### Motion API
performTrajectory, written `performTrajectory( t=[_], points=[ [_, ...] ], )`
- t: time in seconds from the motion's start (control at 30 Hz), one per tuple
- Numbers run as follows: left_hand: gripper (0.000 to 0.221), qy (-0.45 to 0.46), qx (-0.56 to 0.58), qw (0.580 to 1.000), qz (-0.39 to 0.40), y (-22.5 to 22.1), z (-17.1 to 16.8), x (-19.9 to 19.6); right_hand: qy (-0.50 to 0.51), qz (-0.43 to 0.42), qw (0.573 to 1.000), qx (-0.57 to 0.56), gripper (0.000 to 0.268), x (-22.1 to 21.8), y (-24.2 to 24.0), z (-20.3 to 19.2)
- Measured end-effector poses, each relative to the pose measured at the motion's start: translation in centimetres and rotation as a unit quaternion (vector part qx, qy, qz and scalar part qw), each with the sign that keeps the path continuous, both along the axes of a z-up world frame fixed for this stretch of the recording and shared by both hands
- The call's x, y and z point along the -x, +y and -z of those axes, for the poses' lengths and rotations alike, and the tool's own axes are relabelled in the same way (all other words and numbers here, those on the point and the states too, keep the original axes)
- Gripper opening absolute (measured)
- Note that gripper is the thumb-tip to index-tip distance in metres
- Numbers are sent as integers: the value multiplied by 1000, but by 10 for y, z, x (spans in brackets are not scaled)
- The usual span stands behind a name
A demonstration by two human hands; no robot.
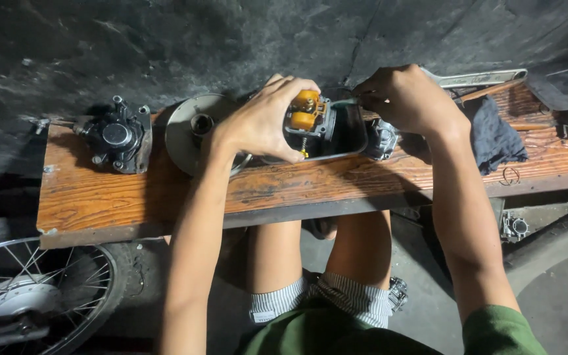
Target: Disassembling and cleaning a motorcycle carburetor using a screwdriver and a toothbrush with cleaning solution
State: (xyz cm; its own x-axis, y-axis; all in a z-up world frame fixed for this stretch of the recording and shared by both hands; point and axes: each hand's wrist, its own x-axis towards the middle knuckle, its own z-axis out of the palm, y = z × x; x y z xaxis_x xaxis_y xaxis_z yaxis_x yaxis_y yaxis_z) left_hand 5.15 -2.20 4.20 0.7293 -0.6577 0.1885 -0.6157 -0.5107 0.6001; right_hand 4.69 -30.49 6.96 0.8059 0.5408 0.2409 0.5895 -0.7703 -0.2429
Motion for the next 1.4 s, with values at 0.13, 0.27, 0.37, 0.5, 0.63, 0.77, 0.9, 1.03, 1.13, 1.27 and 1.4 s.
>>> performTrajectory(
  t=[0.13, 0.27, 0.37, 0.5, 0.63, 0.77, 0.9, 1.03, 1.13, 1.27, 1.4],
  points=[
    [106, 43, 143, 988, 32, 9, 18, 0, -21, 8, 1000, 20, 27, -3, 5, -10],
    [102, 35, 204, 978, 34, 10, 27, 4, 28, 81, 995, 44, 33, -9, 8, -11],
    [107, 49, 150, 987, 8, 14, 25, 4, 6, 62, 997, 53, 32, -11, 12, -12],
    [120, 40, 17, 997, -68, 19, 17, 4, 28, 77, 995, 61, 38, -4, 18, -18],
    [131, 104, -23, 989, -105, 16, 12, 7, 18, 47, 998, 47, 39, -10, 13, -10],
    [130, 85, -51, 987, -128, 18, 14, 7, 41, 88, 993, 72, 43, -8, 19, -16],
    [117, 65, 0, 988, -141, 17, 20, 9, 42, 100, 990, 92, 42, -9, 22, -21],
    [107, -46, 14, 991, -124, 17, 28, 9, -1, 81, 990, 112, 49, -10, 19, -19],
    [100, -76, 58, 988, -118, 16, 41, 11, -92, 45, 992, 75, 39, -4, 16, -12],
    [69, -146, 99, 974, -139, 10, 37, 21, -166, 41, 980, 100, 38, -3, 3, -3],
    [35, -268, 123, 949, -115, 2, 18, 37, -208, 21, 977, 49, 32, -3, -13, -5]
  ],
)
